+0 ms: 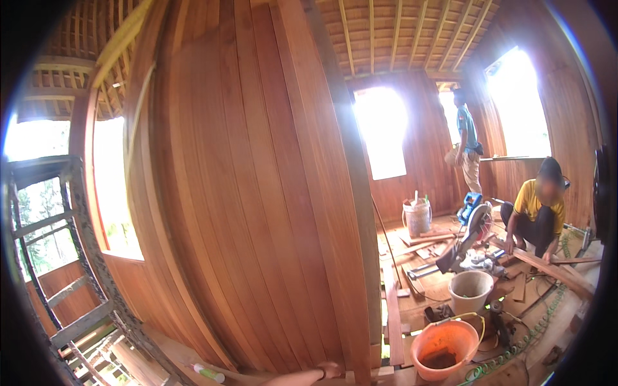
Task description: The person installs curved wooden panels on a wall using a nail gun, then measures and marks a plank with a square and pencil, and cuts it with a hand saw. The person also uses a circular saw and moves around the construction site.
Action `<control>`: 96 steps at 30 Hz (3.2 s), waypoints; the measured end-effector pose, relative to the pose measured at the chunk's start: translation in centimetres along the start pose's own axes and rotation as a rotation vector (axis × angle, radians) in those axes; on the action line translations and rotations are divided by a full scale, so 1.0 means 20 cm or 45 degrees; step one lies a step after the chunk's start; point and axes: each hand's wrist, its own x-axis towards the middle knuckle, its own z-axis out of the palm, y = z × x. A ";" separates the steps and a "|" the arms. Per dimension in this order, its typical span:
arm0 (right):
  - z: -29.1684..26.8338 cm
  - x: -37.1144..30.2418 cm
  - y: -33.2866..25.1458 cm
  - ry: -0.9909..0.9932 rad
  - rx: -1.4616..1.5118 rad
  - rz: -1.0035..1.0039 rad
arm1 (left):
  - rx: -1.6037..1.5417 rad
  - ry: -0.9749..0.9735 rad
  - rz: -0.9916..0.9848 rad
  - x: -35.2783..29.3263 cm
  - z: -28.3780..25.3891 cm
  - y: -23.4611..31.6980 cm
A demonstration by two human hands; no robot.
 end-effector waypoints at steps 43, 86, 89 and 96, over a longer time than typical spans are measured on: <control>0.21 0.09 -0.02 0.052 0.037 -0.196 | -0.506 0.462 0.072 -0.22 -0.72 0.47; 0.19 0.12 0.06 0.132 0.092 -0.180 | -0.434 0.509 0.008 -0.24 -0.69 0.48; 0.21 0.13 0.07 0.152 0.096 -0.178 | -0.434 0.503 0.000 -0.24 -0.69 0.49; 0.24 0.13 0.07 0.201 0.118 -0.179 | -0.419 0.501 -0.004 -0.25 -0.69 0.48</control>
